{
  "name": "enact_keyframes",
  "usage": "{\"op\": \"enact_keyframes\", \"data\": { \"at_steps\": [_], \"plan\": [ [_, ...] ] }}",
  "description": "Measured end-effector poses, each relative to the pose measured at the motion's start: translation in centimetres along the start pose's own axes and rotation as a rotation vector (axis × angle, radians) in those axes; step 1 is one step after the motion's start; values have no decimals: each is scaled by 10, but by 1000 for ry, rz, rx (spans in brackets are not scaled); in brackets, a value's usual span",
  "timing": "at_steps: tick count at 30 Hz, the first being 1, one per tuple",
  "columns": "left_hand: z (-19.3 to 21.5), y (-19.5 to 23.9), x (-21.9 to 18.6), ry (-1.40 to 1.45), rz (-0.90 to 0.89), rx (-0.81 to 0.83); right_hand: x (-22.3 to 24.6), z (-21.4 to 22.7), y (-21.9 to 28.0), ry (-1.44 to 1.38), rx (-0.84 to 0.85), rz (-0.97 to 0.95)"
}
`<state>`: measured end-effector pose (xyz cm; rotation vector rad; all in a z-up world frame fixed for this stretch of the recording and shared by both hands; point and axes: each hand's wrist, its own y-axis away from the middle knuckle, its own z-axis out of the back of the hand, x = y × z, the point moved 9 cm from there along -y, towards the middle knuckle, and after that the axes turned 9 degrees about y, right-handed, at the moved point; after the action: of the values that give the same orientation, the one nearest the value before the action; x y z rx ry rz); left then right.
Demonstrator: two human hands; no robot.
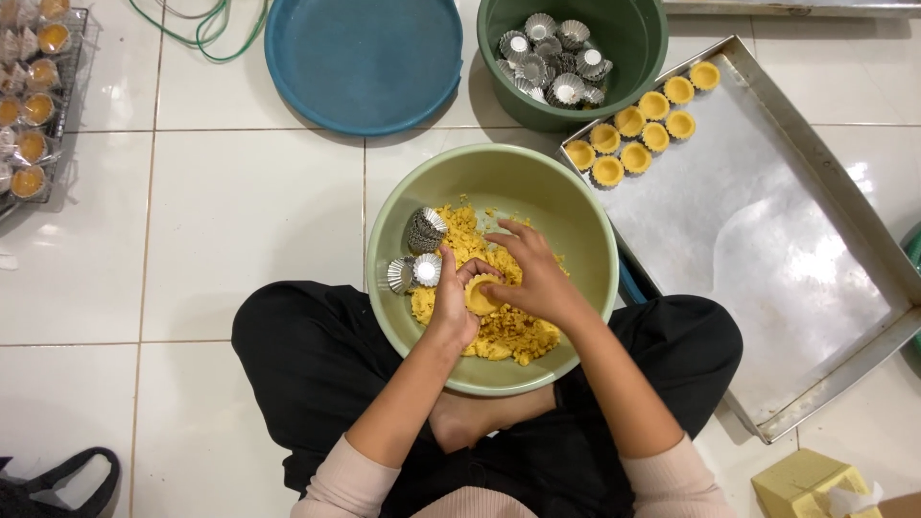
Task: The person sits on the floor and uses their hands to scoop yellow dough from a green bowl. They press the dough into small silver foil cups and place the filled cups onto a metal baking tray.
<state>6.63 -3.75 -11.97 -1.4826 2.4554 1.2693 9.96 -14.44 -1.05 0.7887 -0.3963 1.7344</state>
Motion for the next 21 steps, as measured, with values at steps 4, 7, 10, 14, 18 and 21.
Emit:
{"op": "enact_keyframes", "data": {
  "at_steps": [4,7,10,14,18,21],
  "plan": [
    [-7,6,-3,18,76,2,9,6,-2,8,84,104],
    [-4,3,-7,27,66,-3,13,-2,13,-125,150,5],
    [0,-1,-12,-38,33,-58,26,-10,28,-264,116,75],
    [-7,5,6,-244,161,-51,39,-2,39,53,75,315],
    [-40,5,10,-560,201,99,-88,25,33,-141,-289,422],
    [-34,4,-37,-1173,-99,69,-249,126,22,-87,-604,-253]
  ]
}}
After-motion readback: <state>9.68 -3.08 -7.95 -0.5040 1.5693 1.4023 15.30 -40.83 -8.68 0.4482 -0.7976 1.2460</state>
